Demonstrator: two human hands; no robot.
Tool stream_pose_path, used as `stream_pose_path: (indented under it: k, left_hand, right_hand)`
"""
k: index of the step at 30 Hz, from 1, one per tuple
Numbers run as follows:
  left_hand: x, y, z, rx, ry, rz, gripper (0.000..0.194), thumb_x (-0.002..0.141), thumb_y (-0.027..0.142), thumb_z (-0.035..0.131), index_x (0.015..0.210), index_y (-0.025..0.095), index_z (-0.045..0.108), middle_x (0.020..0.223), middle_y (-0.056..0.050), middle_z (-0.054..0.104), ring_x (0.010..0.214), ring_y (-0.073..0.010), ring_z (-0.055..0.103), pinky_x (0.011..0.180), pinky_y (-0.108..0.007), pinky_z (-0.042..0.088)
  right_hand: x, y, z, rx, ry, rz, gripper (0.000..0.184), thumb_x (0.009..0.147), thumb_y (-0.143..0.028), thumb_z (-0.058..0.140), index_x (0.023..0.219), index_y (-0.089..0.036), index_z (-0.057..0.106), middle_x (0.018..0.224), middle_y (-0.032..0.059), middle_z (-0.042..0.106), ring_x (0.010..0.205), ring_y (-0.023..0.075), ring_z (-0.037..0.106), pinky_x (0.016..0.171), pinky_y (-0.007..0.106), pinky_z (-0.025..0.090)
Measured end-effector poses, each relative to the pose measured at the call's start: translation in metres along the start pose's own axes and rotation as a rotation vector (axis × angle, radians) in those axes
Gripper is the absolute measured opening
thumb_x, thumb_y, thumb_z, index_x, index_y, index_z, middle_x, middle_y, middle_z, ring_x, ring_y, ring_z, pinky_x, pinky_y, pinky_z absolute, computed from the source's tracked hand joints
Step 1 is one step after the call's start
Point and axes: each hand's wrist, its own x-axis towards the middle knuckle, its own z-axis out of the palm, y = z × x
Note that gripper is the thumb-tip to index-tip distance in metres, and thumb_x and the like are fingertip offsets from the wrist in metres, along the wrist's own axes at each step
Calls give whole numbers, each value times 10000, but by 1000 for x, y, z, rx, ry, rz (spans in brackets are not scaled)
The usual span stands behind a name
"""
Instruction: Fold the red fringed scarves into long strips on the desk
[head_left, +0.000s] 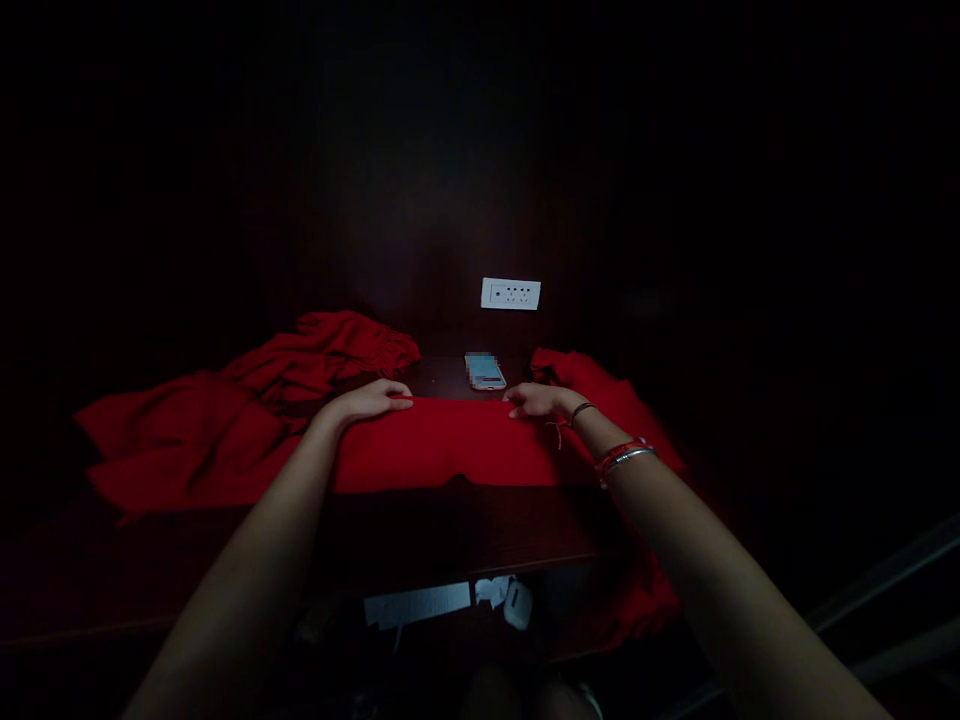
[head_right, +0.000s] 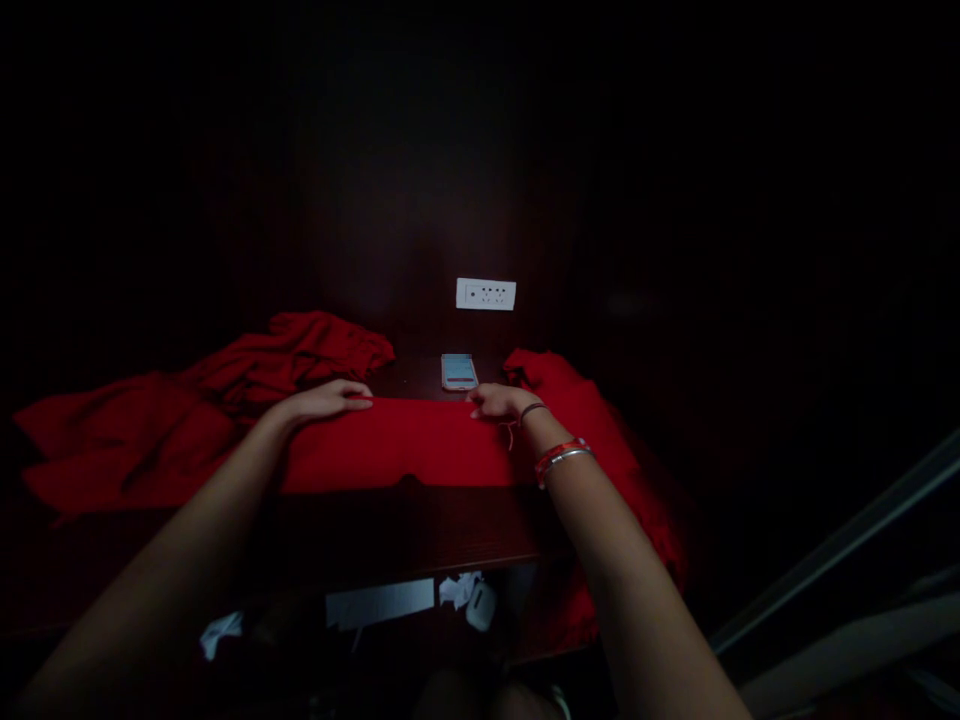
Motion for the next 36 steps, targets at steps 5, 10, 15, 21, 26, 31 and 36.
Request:
stream_pose_path:
  k: [5, 10, 15, 21, 26, 31, 36]
  left_hand:
    - [3, -7, 1, 150, 98, -7, 295, 621, 425, 488, 748, 164, 539, 704, 5, 551, 666, -131, 488, 605, -203, 359]
    - [4, -11, 0, 182, 121, 16, 299, 641, 413, 478, 797, 167, 545, 805, -12, 565, 751, -147, 502, 687, -215, 359]
    - [1, 0, -4, 186, 157, 10, 331, 715, 456, 357, 779, 158, 484, 759, -16, 523, 692, -136, 479, 628, -218, 374]
    - [-28, 48, -24, 158, 151, 80, 353, 724, 473, 371, 817, 160, 505, 794, -12, 530, 754, -146, 477, 683, -230, 366]
    - [-23, 42, -38, 97, -89, -22, 356, 706, 482, 401, 840, 178, 530, 845, -12, 554, 770, -153, 499, 653, -218, 375]
    - [5, -1, -23, 511, -226, -69, 317, 688, 455, 431, 707, 154, 529, 707, -15, 563, 636, -129, 498, 564, -202, 359]
    - [-4, -20, -9, 735, -25, 57, 334, 779, 434, 319, 810, 170, 523, 782, -49, 564, 715, -151, 509, 642, -228, 357]
  right_hand:
    - [1, 4, -9, 31, -24, 51, 218, 661, -153, 534, 859, -92, 601, 778, 46, 611, 653, 104, 512, 565, 174, 342]
    - [-1, 4, -12, 214, 29, 167, 249, 711, -152, 468, 927, -88, 572, 844, 74, 607, 641, 98, 520, 553, 177, 366]
    - [-16, 2, -18, 565, -117, 60, 298, 692, -191, 509, 977, -111, 546, 969, 70, 580, 746, 100, 540, 649, 181, 398]
    - [-51, -2, -44, 733, -236, 67, 287, 701, -236, 519, 964, -126, 556, 923, 64, 601, 720, 108, 552, 649, 211, 415]
    - [-51, 9, -47, 583, -104, -7, 263, 734, -287, 483, 933, -137, 565, 898, 49, 599, 753, 122, 545, 670, 220, 408]
    - [-19, 16, -15, -10, 96, 41, 263, 697, -204, 523, 953, -154, 560, 924, 62, 576, 825, 170, 517, 716, 257, 390]
    - [-23, -2, 23, -317, 475, 72, 400, 742, -274, 475, 1135, -211, 439, 1115, 102, 448, 1030, 245, 385, 815, 376, 344]
